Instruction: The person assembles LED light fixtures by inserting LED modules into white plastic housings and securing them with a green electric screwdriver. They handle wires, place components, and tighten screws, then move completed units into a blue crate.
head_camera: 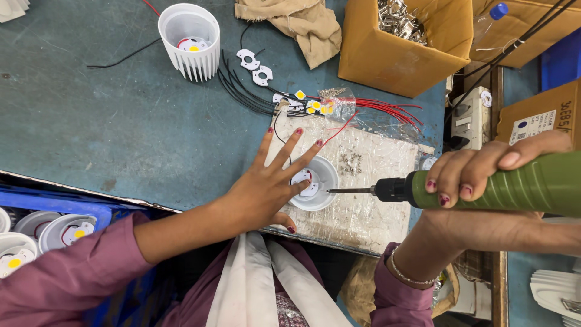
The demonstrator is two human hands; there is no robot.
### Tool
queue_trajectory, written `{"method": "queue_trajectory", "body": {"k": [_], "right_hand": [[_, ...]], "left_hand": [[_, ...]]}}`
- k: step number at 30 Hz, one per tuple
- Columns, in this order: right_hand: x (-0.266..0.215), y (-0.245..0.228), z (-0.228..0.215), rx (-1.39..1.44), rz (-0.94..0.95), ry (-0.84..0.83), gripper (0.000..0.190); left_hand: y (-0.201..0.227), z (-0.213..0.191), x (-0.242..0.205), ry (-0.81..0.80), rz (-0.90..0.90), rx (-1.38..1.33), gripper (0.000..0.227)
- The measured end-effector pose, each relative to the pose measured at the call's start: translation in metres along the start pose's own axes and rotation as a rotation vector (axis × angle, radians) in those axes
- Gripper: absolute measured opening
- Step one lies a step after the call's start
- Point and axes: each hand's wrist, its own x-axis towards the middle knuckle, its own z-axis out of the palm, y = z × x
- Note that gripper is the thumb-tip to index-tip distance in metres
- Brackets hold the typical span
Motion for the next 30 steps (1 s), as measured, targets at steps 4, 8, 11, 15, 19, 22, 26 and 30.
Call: {"method": "queue_trajectory", "body": {"k": [4,8,11,15,19,22,26,30], "right_hand": [[0.003,-0.001,-0.003,0.003,0.000,-0.023,0.091],[0.008,-0.001,-0.008,-0.066,-0.002,-0.031,0.089],[0.010,0.001,-0.008,-0.127,-0.014,-0.031,0.088],[0.013,0.003,-0.008,-0.152,-0.006,-0.037,0.088],[0.014,0.007,-0.007,-0.093,0.006,-0.035,0.087],[0.013,0.009,-0.001,-0.107,0.012,-0.034,0.090],[0.008,0.011,0.015,-0.071,0.019,-0.037,0.094],[-0.004,0.020,0.036,-0.429,-0.027,0.080,0.097]], "left_hand": [[-0.002,0.003,0.004,-0.031,0.033,0.074,0.087],[-0.003,0.004,0.005,-0.035,0.041,0.093,0.086],[-0.003,0.003,0.007,-0.045,0.039,0.094,0.086],[0.003,0.003,0.007,-0.071,0.024,0.091,0.087],[0.007,0.005,0.006,-0.011,0.021,0.072,0.087],[0.008,0.005,0.007,0.074,0.075,0.039,0.072],[0.010,0.008,0.011,0.055,0.119,0.024,0.052],[0.009,0.012,0.011,0.066,0.126,-0.006,0.047]]}}
